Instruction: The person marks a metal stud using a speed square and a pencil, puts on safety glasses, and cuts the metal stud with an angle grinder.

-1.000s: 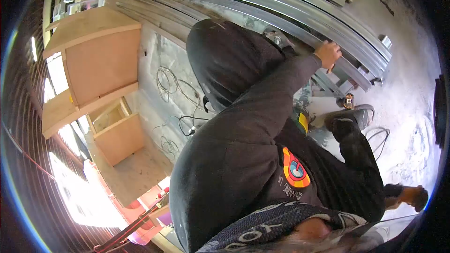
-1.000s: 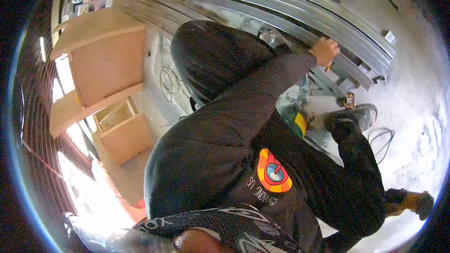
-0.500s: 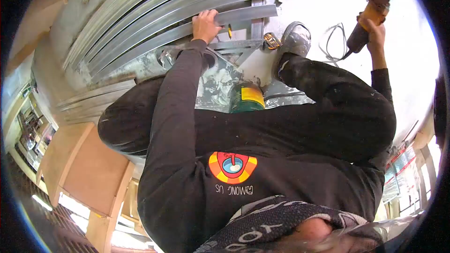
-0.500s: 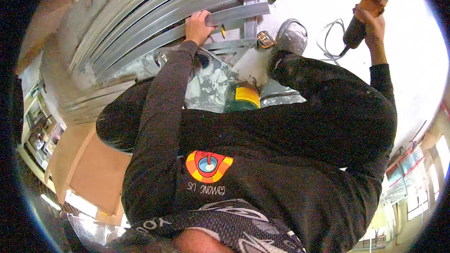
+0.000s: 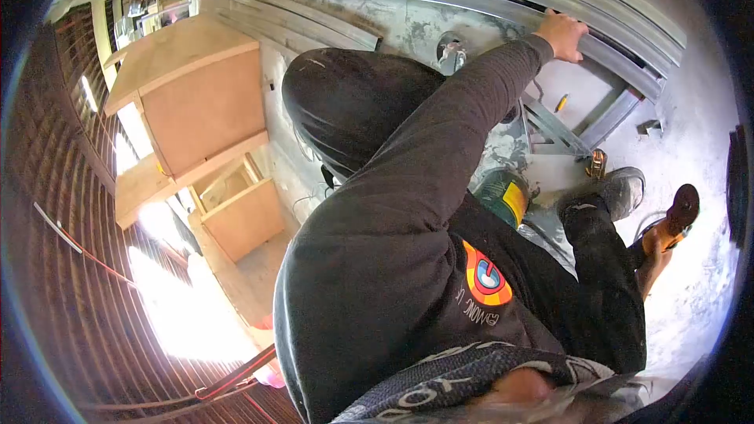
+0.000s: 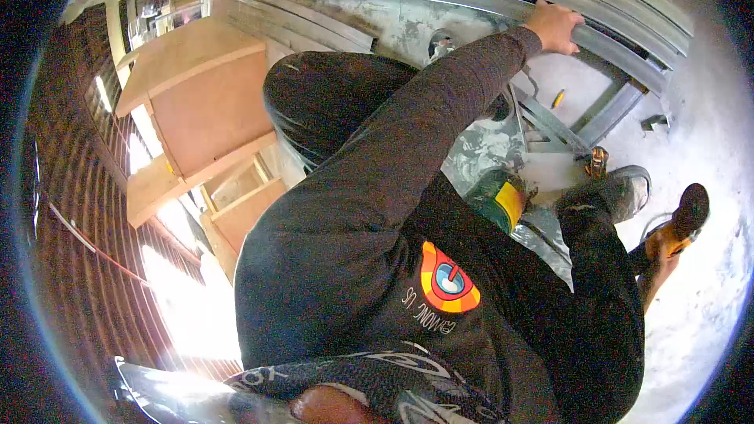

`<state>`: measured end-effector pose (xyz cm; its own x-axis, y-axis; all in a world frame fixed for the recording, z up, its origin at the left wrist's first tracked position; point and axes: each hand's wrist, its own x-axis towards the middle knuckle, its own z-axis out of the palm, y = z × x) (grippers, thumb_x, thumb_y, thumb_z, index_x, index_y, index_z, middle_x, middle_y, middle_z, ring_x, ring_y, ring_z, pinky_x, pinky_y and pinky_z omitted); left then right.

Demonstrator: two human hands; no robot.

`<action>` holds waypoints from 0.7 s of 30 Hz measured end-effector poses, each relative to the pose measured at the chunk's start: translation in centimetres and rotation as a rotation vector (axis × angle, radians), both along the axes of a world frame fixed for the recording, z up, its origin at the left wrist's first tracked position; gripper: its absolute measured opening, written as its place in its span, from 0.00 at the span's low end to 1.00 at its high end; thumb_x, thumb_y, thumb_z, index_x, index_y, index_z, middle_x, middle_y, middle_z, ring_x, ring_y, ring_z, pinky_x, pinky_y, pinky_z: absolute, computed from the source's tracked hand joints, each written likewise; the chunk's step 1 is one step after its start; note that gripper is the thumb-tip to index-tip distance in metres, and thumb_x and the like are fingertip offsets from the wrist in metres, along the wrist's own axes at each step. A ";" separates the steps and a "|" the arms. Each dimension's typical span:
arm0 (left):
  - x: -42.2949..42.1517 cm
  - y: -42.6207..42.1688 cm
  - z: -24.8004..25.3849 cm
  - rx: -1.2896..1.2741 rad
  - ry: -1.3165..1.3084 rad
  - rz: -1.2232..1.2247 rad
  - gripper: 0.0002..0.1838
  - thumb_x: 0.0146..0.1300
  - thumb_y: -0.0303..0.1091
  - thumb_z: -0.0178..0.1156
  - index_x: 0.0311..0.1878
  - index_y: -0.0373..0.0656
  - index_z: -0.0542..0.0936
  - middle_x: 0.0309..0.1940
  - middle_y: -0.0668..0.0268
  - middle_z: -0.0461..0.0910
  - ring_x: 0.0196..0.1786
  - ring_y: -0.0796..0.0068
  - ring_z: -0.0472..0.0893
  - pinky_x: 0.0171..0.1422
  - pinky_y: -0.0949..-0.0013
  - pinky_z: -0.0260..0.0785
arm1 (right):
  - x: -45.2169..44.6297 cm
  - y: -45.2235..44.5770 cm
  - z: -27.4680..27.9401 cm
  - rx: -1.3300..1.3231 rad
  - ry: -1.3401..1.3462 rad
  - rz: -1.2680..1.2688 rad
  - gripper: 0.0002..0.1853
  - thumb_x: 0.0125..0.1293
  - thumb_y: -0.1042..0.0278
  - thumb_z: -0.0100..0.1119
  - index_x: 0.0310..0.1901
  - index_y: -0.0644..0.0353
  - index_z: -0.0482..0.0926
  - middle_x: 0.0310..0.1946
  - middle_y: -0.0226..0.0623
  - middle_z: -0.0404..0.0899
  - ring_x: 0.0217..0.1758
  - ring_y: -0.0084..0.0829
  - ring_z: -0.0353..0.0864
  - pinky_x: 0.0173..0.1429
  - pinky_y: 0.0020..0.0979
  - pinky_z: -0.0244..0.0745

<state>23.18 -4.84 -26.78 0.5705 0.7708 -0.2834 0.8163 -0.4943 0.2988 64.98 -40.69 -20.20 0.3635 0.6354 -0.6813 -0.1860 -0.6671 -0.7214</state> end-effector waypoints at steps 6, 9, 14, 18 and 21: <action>0.1 -0.2 -0.8 -0.070 -0.026 -0.051 0.26 0.51 0.44 0.73 0.54 0.48 0.83 0.47 0.58 0.85 0.56 0.57 0.82 0.58 0.47 0.71 | -1.6 -1.3 -1.0 0.103 0.110 0.063 0.18 0.66 0.60 0.68 0.48 0.62 0.75 0.37 0.32 0.79 0.37 0.29 0.79 0.43 0.31 0.74; -0.3 -2.1 -0.6 0.161 -0.130 -0.020 0.26 0.49 0.43 0.74 0.52 0.48 0.83 0.47 0.60 0.85 0.56 0.57 0.81 0.59 0.49 0.70 | -2.8 -1.2 -1.2 0.020 0.149 0.090 0.19 0.64 0.61 0.68 0.50 0.62 0.74 0.37 0.33 0.79 0.37 0.29 0.79 0.42 0.31 0.75; -0.6 -3.9 -2.1 0.180 -0.285 0.091 0.20 0.42 0.32 0.67 0.44 0.45 0.85 0.44 0.57 0.83 0.49 0.53 0.79 0.53 0.52 0.74 | -9.9 1.3 -2.8 -0.088 0.243 0.198 0.21 0.62 0.63 0.68 0.52 0.61 0.73 0.37 0.34 0.80 0.37 0.28 0.80 0.40 0.30 0.76; -1.0 -4.1 -2.1 0.157 -0.306 -0.032 0.17 0.37 0.31 0.66 0.37 0.46 0.86 0.38 0.56 0.79 0.48 0.51 0.77 0.53 0.51 0.70 | -8.5 1.7 1.6 -0.128 0.187 0.097 0.23 0.61 0.65 0.68 0.54 0.61 0.72 0.38 0.35 0.80 0.36 0.27 0.81 0.39 0.30 0.77; -0.5 -4.3 -1.4 0.227 -0.162 -0.080 0.24 0.43 0.31 0.69 0.49 0.49 0.85 0.44 0.59 0.79 0.53 0.53 0.77 0.57 0.50 0.70 | -7.6 1.7 5.2 -0.117 0.162 -0.098 0.23 0.59 0.65 0.69 0.53 0.62 0.72 0.36 0.35 0.80 0.35 0.27 0.81 0.38 0.30 0.76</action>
<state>22.67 -9.09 -28.16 0.6561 0.7546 -0.0091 0.7225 -0.6246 0.2964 57.39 -38.97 -15.02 0.2993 0.5159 -0.8027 -0.3611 -0.7174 -0.5957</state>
